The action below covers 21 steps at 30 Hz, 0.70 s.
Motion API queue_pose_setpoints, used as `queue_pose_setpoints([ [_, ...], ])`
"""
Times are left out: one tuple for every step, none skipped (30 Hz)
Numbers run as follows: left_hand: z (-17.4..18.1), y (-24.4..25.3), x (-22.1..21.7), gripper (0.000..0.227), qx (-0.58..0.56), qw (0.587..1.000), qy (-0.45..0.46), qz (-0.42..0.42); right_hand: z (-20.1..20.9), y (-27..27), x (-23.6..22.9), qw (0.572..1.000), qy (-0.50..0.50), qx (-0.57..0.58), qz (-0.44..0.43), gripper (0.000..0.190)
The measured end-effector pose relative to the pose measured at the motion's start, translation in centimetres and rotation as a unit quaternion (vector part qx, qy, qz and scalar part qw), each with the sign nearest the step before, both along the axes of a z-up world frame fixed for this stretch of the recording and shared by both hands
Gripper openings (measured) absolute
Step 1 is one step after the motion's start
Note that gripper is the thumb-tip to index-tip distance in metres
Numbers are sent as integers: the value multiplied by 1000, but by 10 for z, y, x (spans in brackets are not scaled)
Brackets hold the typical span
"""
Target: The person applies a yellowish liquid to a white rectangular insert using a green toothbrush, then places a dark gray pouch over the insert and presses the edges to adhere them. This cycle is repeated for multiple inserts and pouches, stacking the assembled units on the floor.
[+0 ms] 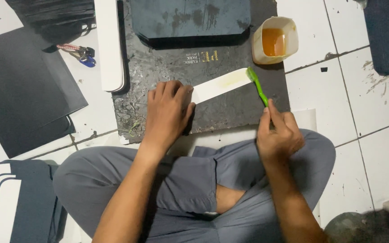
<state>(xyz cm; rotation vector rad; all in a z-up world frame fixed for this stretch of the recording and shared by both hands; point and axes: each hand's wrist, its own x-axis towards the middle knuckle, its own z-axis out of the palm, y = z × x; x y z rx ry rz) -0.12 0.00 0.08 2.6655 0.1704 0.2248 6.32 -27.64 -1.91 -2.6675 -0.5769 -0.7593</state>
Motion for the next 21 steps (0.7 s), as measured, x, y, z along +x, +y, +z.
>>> queue_pose_setpoints([
  [2, 0, 0, 36, 0, 1000, 0, -1, 2, 2, -3, 1000, 0, 0, -1, 22],
  [4, -1, -1, 35, -2, 1000, 4, -1, 3, 4, -6, 1000, -20, -18, -14, 24],
  [6, 0, -1, 35, -4, 1000, 7, 1, 5, 7, -9, 998, -41, -35, -27, 25],
  [6, 0, 0, 35, -3, 1000, 6, 0, 6, 9, -13, 998, -42, -35, -27, 25],
  [7, 0, 0, 35, -3, 1000, 9, -1, 7, 11, -17, 999, -13, -29, -9, 25],
  [6, 0, 0, 35, -3, 1000, 11, -1, 8, 14, -21, 1000, 16, -23, 10, 25],
  [6, 0, 0, 35, -4, 1000, 11, -2, 8, 14, -22, 1000, 16, -24, 9, 25],
  [5, -1, 0, 35, -4, 1000, 8, -2, 8, 14, -22, 999, 29, -6, 35, 25],
  [5, 0, 1, 34, -3, 1000, 4, -2, 8, 15, -23, 997, 41, 14, 61, 26],
  [3, -1, 0, 34, -3, 1000, 4, -2, 4, 9, -20, 997, 41, 14, 61, 26],
  [2, 0, 0, 35, -2, 1000, 2, -2, -1, 5, -16, 997, 44, 33, 55, 24],
  [0, 0, 0, 36, -2, 1000, -1, -1, -6, 1, -12, 996, 48, 52, 50, 23],
  [2, 0, -1, 36, -2, 1000, 0, 0, -4, 0, -12, 996, 49, 52, 51, 23],
  [3, 0, -1, 35, -1, 1000, 2, 1, -2, -2, -11, 1000, 7, 15, 19, 24],
  [4, -1, 0, 35, 0, 1000, 4, 2, 0, -4, -10, 999, -34, -22, -14, 24],
  [6, 0, -1, 35, 0, 1000, 5, 2, 6, 4, -14, 999, -33, -23, -14, 24],
  [7, 0, 0, 35, -4, 1000, 7, 1, 12, 12, -18, 1000, 3, -6, 8, 25],
  [9, 0, 0, 35, -7, 1000, 9, 0, 19, 20, -22, 999, 40, 10, 30, 25],
  [8, 0, 0, 35, -7, 1000, 8, -1, 9, 19, -24, 999, 39, 10, 29, 25],
  [7, 0, 0, 35, -6, 1000, 10, -2, 0, 19, -27, 996, -6, -39, 79, 25],
  [7, 0, 0, 35, -5, 1000, 11, -2, -9, 19, -29, 986, -51, -86, 130, 25],
])
